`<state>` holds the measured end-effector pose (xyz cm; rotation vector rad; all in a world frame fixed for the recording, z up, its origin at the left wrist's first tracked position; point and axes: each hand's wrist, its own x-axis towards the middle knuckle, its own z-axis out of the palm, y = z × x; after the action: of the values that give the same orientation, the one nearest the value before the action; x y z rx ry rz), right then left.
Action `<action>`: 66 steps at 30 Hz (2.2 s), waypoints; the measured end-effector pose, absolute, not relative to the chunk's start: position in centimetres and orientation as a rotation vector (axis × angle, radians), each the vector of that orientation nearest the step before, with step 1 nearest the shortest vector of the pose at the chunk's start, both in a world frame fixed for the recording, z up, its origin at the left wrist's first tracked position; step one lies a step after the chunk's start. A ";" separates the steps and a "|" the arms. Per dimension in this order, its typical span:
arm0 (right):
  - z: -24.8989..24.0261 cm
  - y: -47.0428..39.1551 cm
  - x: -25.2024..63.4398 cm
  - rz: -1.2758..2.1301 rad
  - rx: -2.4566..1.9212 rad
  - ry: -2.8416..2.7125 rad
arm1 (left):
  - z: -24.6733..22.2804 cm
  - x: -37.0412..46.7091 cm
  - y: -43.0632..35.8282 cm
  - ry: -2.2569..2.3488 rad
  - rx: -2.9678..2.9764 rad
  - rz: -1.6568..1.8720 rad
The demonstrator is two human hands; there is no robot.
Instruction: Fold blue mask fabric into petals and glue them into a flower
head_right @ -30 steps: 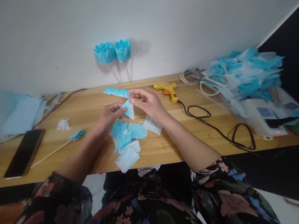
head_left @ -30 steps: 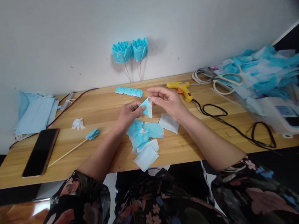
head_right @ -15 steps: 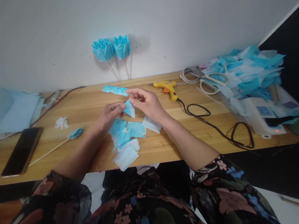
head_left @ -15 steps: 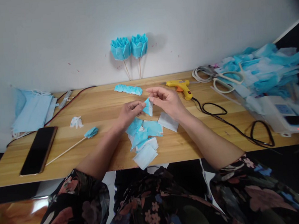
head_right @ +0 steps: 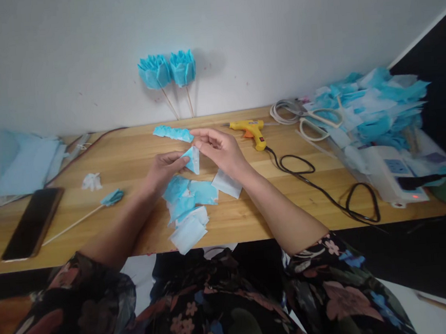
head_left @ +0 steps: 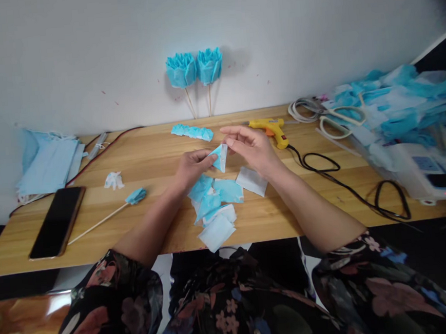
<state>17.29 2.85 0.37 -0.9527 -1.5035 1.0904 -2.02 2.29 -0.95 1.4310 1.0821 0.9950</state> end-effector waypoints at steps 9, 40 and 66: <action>-0.3 2.8 16.9 0.998 -1.008 -1.628 | -1.1 -2.0 2.3 1.042 1.466 0.976; -0.7 2.9 16.8 1.203 -0.939 -1.446 | -0.6 -1.8 2.3 1.035 1.365 1.048; -0.8 2.8 16.5 1.147 -0.946 -1.472 | -0.2 -1.9 2.0 1.055 1.407 0.995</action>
<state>16.51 2.76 -0.82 -0.9464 -1.4716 1.1467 -1.87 2.03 -0.25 1.4073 1.0545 0.9945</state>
